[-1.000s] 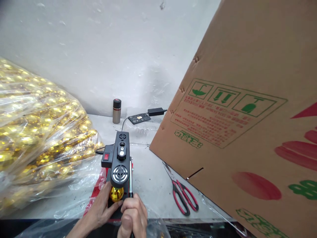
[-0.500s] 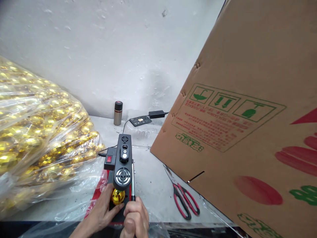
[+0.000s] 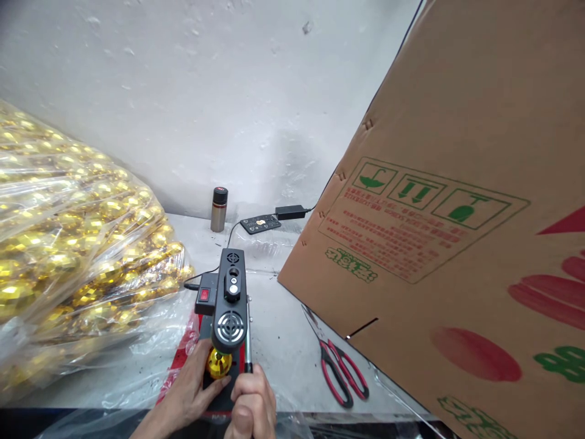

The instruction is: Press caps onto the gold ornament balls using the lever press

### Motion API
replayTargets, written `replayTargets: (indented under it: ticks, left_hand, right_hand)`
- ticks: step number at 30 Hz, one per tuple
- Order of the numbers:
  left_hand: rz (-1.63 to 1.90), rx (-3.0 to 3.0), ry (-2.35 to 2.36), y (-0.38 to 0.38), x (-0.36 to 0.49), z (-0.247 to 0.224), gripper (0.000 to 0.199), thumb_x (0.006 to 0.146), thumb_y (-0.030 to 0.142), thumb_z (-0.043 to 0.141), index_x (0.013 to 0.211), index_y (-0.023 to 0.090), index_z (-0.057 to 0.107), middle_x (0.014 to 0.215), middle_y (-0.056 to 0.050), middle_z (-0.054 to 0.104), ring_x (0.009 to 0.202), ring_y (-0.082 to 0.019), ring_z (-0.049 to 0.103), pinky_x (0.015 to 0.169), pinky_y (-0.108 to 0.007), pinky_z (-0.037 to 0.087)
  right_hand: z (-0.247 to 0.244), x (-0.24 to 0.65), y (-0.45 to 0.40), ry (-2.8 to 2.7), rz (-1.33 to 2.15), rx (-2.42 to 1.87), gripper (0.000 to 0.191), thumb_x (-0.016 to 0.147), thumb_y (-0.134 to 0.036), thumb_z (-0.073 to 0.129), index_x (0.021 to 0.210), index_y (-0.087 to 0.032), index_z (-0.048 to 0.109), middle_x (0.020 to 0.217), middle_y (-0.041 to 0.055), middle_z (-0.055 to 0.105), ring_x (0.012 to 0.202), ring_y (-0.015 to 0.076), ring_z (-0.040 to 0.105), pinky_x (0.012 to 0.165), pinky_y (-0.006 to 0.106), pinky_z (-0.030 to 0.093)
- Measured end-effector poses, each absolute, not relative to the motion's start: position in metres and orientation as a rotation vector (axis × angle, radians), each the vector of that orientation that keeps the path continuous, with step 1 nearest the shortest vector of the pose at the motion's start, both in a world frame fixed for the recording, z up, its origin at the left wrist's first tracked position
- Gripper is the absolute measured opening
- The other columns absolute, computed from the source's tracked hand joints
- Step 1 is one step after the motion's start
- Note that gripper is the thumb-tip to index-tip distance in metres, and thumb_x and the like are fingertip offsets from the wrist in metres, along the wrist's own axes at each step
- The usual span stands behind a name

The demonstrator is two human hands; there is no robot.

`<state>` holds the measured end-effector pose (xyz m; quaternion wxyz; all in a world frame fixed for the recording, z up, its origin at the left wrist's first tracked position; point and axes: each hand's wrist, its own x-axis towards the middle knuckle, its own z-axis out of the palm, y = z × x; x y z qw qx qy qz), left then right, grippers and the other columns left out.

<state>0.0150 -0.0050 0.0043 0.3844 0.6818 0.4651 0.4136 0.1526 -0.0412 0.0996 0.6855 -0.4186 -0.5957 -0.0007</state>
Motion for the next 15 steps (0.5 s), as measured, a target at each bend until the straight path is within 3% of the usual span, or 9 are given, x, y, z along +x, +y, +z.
replayTargets:
  ticks: [4,9,13,15]
  left_hand:
    - [1.044,1.737,1.176,-0.005,0.015,0.005,0.046,0.092,0.040,0.073,0.133,0.022,0.062,0.123,-0.017,0.073,0.112,-0.037,0.071,0.101,-0.056,0.059]
    - [1.047,1.731,1.175,-0.004,0.016,0.004,0.049,0.091,0.038,0.073,0.134,0.021,0.061,0.125,-0.018,0.072,0.113,-0.038,0.071,0.102,-0.058,0.059]
    - [1.037,1.745,1.180,-0.004,0.015,0.002,0.048,0.090,0.034,0.071,0.135,0.020,0.060,0.125,-0.018,0.072,0.114,-0.037,0.071,0.101,-0.058,0.059]
    - [1.040,1.761,1.181,-0.004,0.015,0.002,0.048,0.091,0.034,0.071,0.135,0.020,0.059,0.125,-0.018,0.072,0.114,-0.037,0.071,0.101,-0.058,0.060]
  right_hand:
    - [0.105,0.150,-0.039,-1.362,-0.083,-0.969,0.044,0.114,-0.024,0.039,0.071,-0.023,0.050,0.065,-0.0070,0.056,0.055,0.0088,0.052,0.086,0.029,0.055]
    - [0.092,0.143,-0.027,-1.271,-0.154,-0.848,0.046,0.113,-0.025,0.039,0.069,-0.022,0.049,0.063,-0.0071,0.050,0.051,0.0079,0.049,0.069,0.026,0.052]
    - [0.073,0.134,-0.017,-1.239,-0.172,-0.771,0.047,0.114,-0.028,0.038,0.068,-0.022,0.042,0.065,-0.0064,0.045,0.050,0.0072,0.045,0.049,0.021,0.041]
    - [0.066,0.132,-0.016,-1.221,-0.164,-0.774,0.047,0.114,-0.028,0.035,0.068,-0.023,0.041,0.066,-0.0055,0.044,0.052,0.0083,0.045,0.049,0.021,0.041]
